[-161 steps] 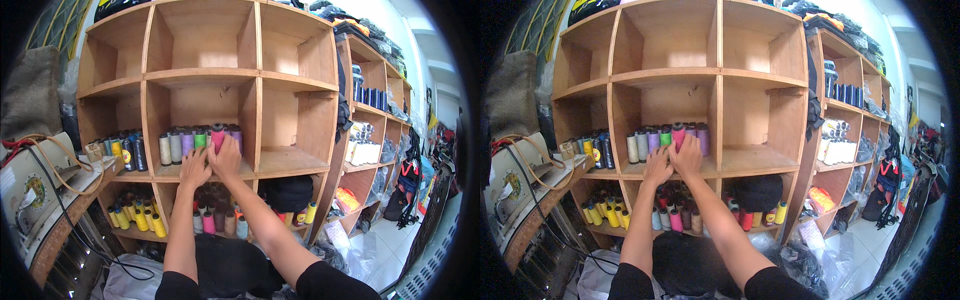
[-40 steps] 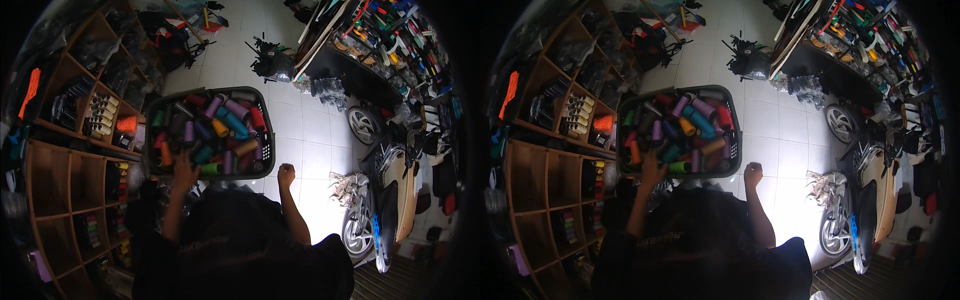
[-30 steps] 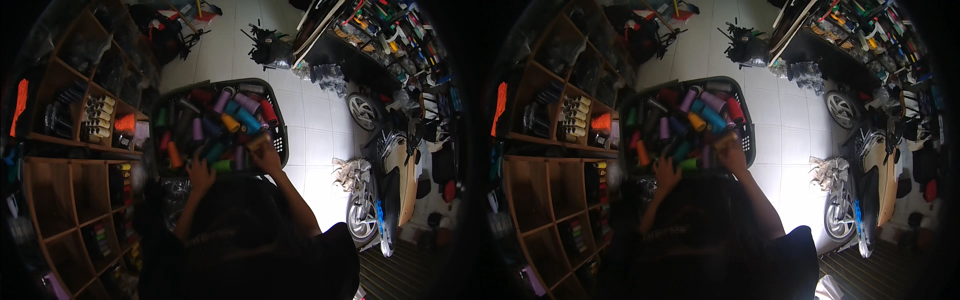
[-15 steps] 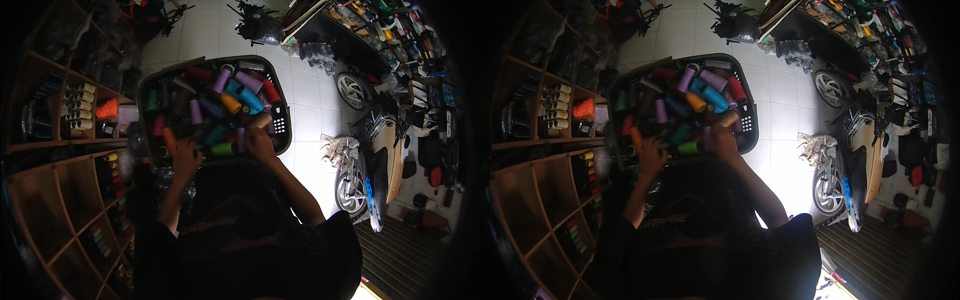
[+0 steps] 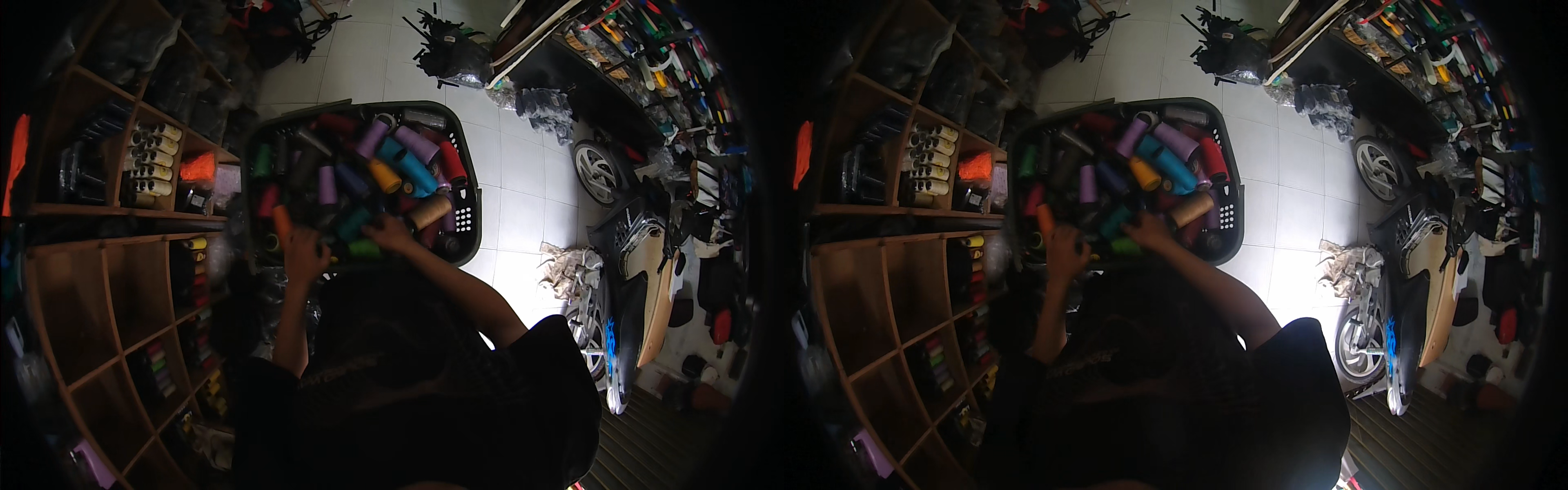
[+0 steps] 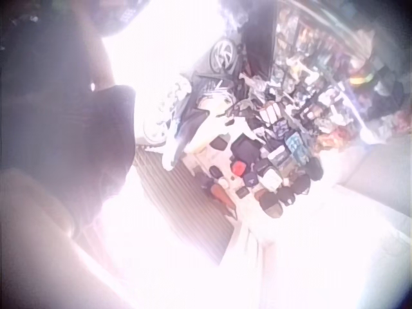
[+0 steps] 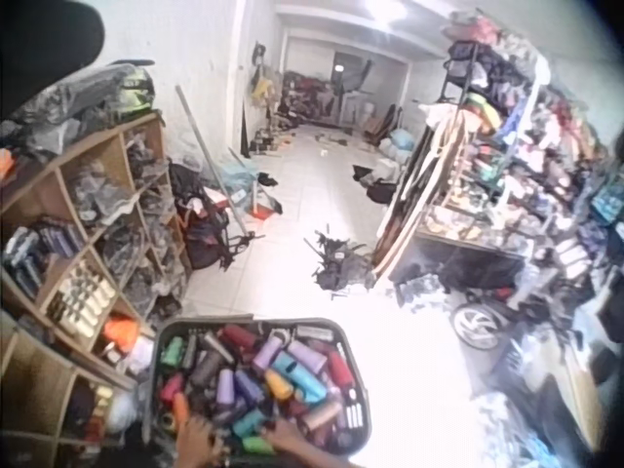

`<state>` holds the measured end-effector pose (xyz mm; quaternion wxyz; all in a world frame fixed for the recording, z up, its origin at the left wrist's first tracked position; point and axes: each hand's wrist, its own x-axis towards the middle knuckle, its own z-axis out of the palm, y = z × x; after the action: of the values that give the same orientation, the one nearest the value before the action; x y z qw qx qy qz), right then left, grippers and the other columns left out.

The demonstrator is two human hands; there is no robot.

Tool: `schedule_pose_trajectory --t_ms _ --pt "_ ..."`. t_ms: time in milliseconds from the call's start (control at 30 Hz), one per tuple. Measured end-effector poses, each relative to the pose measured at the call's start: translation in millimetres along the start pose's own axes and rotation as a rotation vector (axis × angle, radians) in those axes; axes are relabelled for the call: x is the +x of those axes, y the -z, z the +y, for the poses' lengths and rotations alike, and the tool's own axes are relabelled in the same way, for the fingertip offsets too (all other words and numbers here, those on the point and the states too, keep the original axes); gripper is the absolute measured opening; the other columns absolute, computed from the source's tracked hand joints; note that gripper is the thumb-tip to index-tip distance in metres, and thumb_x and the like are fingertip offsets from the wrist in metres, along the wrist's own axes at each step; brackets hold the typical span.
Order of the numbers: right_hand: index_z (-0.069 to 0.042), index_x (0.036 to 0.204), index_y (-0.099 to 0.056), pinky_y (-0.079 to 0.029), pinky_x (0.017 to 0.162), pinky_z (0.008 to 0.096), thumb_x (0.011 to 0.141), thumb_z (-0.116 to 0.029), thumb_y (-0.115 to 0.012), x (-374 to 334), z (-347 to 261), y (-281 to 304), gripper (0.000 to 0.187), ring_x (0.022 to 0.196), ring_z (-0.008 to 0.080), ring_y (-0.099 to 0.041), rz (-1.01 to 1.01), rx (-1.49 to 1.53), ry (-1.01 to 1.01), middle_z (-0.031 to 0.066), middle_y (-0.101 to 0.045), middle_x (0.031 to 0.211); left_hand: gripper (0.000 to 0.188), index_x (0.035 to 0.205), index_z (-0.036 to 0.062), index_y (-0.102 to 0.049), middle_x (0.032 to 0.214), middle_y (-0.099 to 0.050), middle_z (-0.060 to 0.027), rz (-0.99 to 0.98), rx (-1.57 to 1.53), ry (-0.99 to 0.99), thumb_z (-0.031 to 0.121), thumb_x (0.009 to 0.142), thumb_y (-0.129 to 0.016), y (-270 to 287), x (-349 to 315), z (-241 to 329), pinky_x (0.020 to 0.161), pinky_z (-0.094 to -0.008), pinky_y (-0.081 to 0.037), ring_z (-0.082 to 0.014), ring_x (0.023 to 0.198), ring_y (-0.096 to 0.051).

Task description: The person picks up colorful thread spools from a green basket and places them into a wooden shelving unit. They handle the spools one at a time, arranging them by color on the shelves.

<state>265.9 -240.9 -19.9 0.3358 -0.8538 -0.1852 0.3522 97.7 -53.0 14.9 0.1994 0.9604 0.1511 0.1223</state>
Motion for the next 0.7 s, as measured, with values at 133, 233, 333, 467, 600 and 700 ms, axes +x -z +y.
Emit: schedule_pose_trajectory --t_ms 133,233,333,467,600,700 --pt "0.0 0.088 -0.075 -0.054 0.081 0.0408 0.079 -0.063 -0.07 11 -10 4 0.064 0.087 0.031 -0.072 -0.005 0.063 -0.192 0.0182 -0.073 0.086 0.028 0.096 0.0041 -0.065 0.103 -0.063 -0.0149 0.012 0.013 0.022 0.021 0.073 -0.067 -2 -3 0 0.105 -0.0458 -0.039 -0.0307 0.111 -0.058" --pt "0.0 0.081 -0.076 -0.054 0.078 0.0414 0.078 -0.065 -0.07 8 -13 6 0.065 0.081 0.0312 -0.073 0.062 0.077 -0.168 0.0173 -0.072 0.078 0.026 0.094 0.0052 -0.065 0.103 -0.063 -0.0145 0.041 0.035 0.021 0.02 0.072 -0.068 -2 -2 2 0.105 -0.046 -0.039 -0.0306 0.111 -0.057" --pt "-0.001 0.085 -0.076 -0.054 0.08 0.0412 0.078 -0.063 -0.071 4 -15 7 0.063 0.083 0.0314 -0.073 0.08 0.086 -0.178 0.0176 -0.073 0.08 0.025 0.094 0.0056 -0.065 0.105 -0.063 -0.0144 -0.007 -0.016 0.041 0.02 0.073 -0.068 1 0 3 0.105 -0.046 -0.039 -0.031 0.112 -0.057" --pt "-0.001 0.095 -0.074 -0.054 0.081 0.0416 0.078 -0.058 -0.072 6 -11 5 0.06 0.086 0.0315 -0.072 0.113 0.075 -0.136 0.0173 -0.073 0.086 0.028 0.097 0.0052 -0.065 0.105 -0.063 -0.0149 0.021 0.031 0.015 0.021 0.074 -0.069 1 -1 3 0.102 -0.0457 -0.04 -0.032 0.111 -0.057" --pt "-0.001 0.108 -0.071 -0.055 0.083 0.0414 0.078 -0.052 -0.073 -13 -21 19 0.06 0.09 0.0316 -0.072 0.163 0.045 0.035 0.0179 -0.073 0.094 0.039 0.107 0.0048 -0.063 0.108 -0.063 -0.0154 0.075 -0.03 0.034 0.025 0.075 -0.07 4 -1 21 0.099 -0.0448 -0.042 -0.0327 0.111 -0.057" --pt "-0.001 0.111 -0.069 -0.054 0.085 0.0415 0.077 -0.051 -0.074 -29 -37 43 0.06 0.094 0.0327 -0.071 0.067 0.019 0.125 0.0196 -0.072 0.097 0.055 0.121 0.0051 -0.058 0.112 -0.062 -0.0154 0.087 -0.079 0.043 0.03 0.074 -0.073 -1 -3 60 0.098 -0.0445 -0.043 -0.0333 0.11 -0.058"
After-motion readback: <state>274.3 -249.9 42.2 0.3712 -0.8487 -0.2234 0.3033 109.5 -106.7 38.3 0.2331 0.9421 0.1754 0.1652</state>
